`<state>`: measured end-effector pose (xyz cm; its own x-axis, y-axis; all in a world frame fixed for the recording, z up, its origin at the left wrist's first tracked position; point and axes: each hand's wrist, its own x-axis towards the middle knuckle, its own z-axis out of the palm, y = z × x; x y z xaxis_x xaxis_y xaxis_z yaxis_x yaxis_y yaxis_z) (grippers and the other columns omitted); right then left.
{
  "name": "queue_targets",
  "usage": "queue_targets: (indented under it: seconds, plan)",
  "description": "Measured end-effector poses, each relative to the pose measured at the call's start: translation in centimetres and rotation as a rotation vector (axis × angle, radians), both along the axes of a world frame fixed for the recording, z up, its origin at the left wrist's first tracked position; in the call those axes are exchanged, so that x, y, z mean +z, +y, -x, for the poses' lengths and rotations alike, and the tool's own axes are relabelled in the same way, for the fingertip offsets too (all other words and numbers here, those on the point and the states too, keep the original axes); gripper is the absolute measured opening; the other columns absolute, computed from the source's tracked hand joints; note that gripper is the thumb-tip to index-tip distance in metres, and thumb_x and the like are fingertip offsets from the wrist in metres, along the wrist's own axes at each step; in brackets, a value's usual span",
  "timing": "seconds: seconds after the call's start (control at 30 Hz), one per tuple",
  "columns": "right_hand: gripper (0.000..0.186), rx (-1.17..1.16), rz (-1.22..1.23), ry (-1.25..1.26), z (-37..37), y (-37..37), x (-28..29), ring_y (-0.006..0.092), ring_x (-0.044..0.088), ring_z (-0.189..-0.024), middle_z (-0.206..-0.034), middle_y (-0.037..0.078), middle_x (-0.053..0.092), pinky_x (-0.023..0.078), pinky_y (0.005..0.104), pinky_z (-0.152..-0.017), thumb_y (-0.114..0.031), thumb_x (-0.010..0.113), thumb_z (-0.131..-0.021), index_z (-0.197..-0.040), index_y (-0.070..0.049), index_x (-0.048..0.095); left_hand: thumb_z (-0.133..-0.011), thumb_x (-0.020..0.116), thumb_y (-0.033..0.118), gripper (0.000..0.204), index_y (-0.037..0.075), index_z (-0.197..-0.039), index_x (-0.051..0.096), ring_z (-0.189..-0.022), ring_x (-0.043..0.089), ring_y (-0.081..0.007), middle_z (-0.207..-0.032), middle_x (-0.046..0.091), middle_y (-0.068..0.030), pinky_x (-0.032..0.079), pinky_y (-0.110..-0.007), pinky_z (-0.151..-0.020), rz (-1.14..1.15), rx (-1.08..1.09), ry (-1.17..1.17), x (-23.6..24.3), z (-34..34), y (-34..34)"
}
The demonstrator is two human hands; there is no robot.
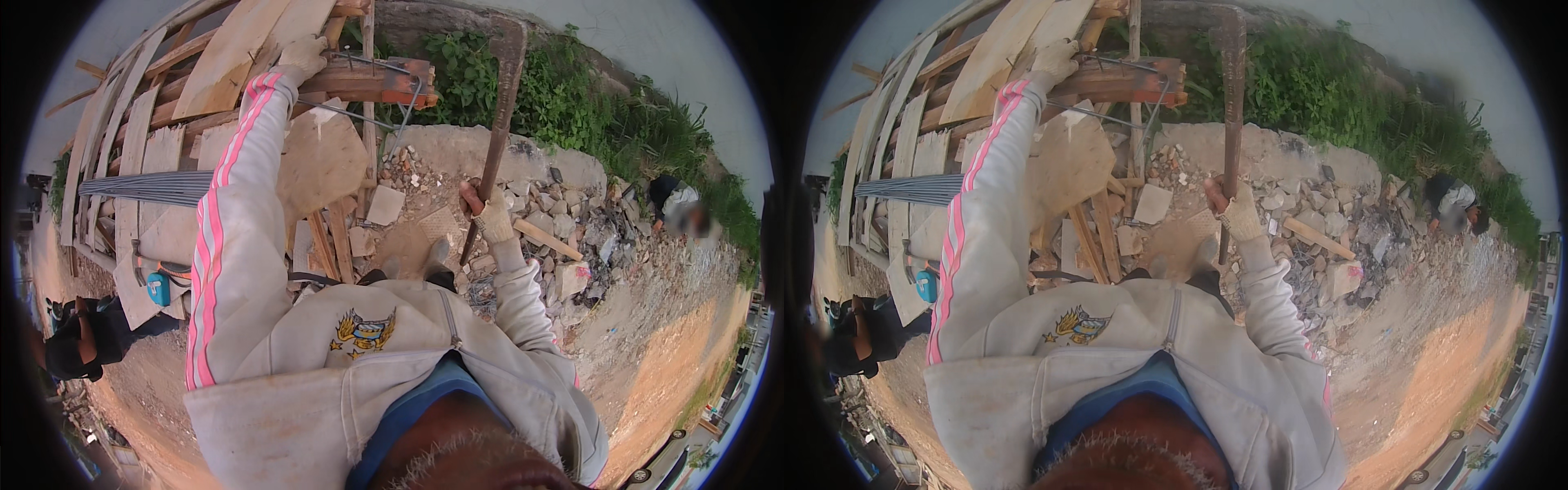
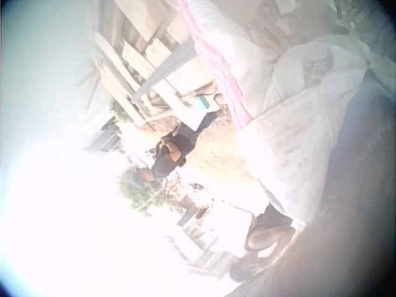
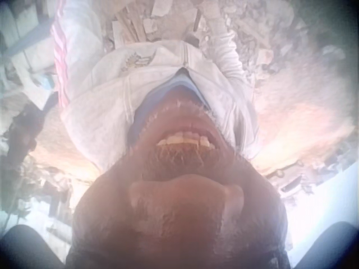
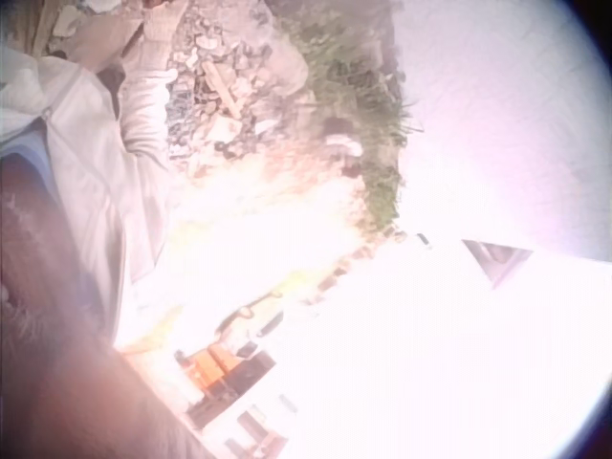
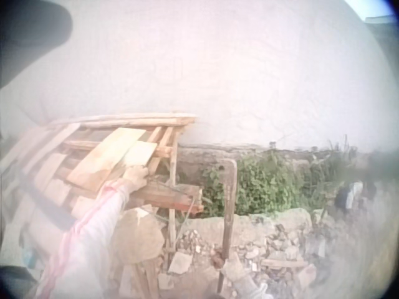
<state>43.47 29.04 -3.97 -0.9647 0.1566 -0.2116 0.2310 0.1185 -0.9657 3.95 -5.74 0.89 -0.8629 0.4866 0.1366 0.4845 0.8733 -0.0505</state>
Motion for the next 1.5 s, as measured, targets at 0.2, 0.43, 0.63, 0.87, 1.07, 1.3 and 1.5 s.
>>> queue_targets:
  seconds: [0.2, 0.43, 0.63, 0.87, 1.07, 1.3, 1.5]
  plan:
    - [0.051, -0.091, 0.332, 0.024, 8.6, -8.7, -1.1, 0.0132, 0.061, -0.057, -0.082, 0.009, 0.071, 0.046, 0.0288, -0.049, -0.045, 0.072, -0.097, -0.11, 0.004, 0.069, -0.087, 0.064, 0.02, 0.029, 0.01, -0.114, 0.068, -0.115, 0.063, -0.0383, -0.116, 0.067, -0.0178, 0.049, -0.05, -0.098, -0.008, -0.06, 0.03, 1.3, -0.1, 0.4]
    - [0.047, -0.025, 0.424, -0.015, 11.0, -9.8, 0.5, 0.0143, 0.067, -0.061, -0.086, 0.012, 0.073, 0.045, 0.0247, -0.044, -0.04, 0.073, -0.097, -0.114, 0.003, 0.065, -0.091, 0.064, 0.024, 0.027, 0.01, -0.114, 0.067, -0.108, 0.067, -0.0385, -0.115, 0.068, -0.0166, 0.052, -0.051, -0.092, 0.03, -0.139, 0.05, 5.8, 0.0, 0.2]
    - [0.038, -0.045, 0.36, 0.107, 10.8, -7.8, 3.1, 0.0165, 0.072, -0.07, -0.085, 0.011, 0.073, 0.045, 0.0237, -0.047, -0.035, 0.07, -0.1, -0.112, 0.0, 0.063, -0.087, 0.069, 0.022, 0.027, 0.009, -0.111, 0.07, -0.103, 0.065, -0.0381, -0.106, 0.068, -0.0141, 0.051, -0.047, -0.088, -0.181, -0.325, 0.103, 10.3, -2.2, -0.7]
    - [0.034, -0.044, 0.271, 0.095, 13.9, -1.5, 6.1, 0.0102, 0.056, -0.054, -0.068, 0.002, 0.06, 0.04, 0.024, -0.045, -0.033, 0.075, -0.096, -0.101, 0.0, 0.067, -0.095, 0.067, 0.033, 0.025, 0.013, -0.11, 0.07, -0.098, 0.068, -0.0355, -0.099, 0.07, -0.0146, 0.053, -0.049, -0.082, -0.155, -0.013, 0.167, 11.0, -14.2, -4.6]
    - [0.029, 0.18, 0.097, 0.067, 21.5, 2.0, 7.0, 0.0089, 0.055, -0.053, -0.068, 0.001, 0.061, 0.039, 0.0242, -0.044, -0.03, 0.076, -0.095, -0.097, -0.003, 0.065, -0.092, 0.068, 0.024, 0.023, 0.011, -0.11, 0.068, -0.093, 0.068, -0.0383, -0.099, 0.07, -0.0161, 0.053, -0.05, -0.08, -0.394, 0.27, 0.093, 4.8, -23.2, -3.8]
    - [0.028, 0.467, -0.075, 0.012, 27.9, 2.6, 6.5, 0.0092, 0.054, -0.05, -0.068, 0.002, 0.061, 0.04, 0.0266, -0.045, -0.027, 0.076, -0.094, -0.104, -0.003, 0.065, -0.089, 0.069, 0.019, 0.019, 0.009, -0.105, 0.071, -0.094, 0.067, -0.0399, -0.098, 0.07, -0.0187, 0.052, -0.05, -0.08, -0.56, 0.48, 0.079, 1.2, -27.1, -0.1]
    - [0.032, 0.579, -0.152, -0.001, 30.4, 2.9, 4.2, 0.0137, 0.058, -0.05, -0.068, 0.005, 0.063, 0.044, 0.0312, -0.047, -0.025, 0.075, -0.094, -0.113, 0.0, 0.066, -0.086, 0.071, 0.018, 0.019, 0.009, -0.102, 0.071, -0.095, 0.066, -0.0395, -0.099, 0.069, -0.0177, 0.053, -0.05, -0.079, -0.534, 0.672, 0.057, -0.1, -29.3, 2.7]
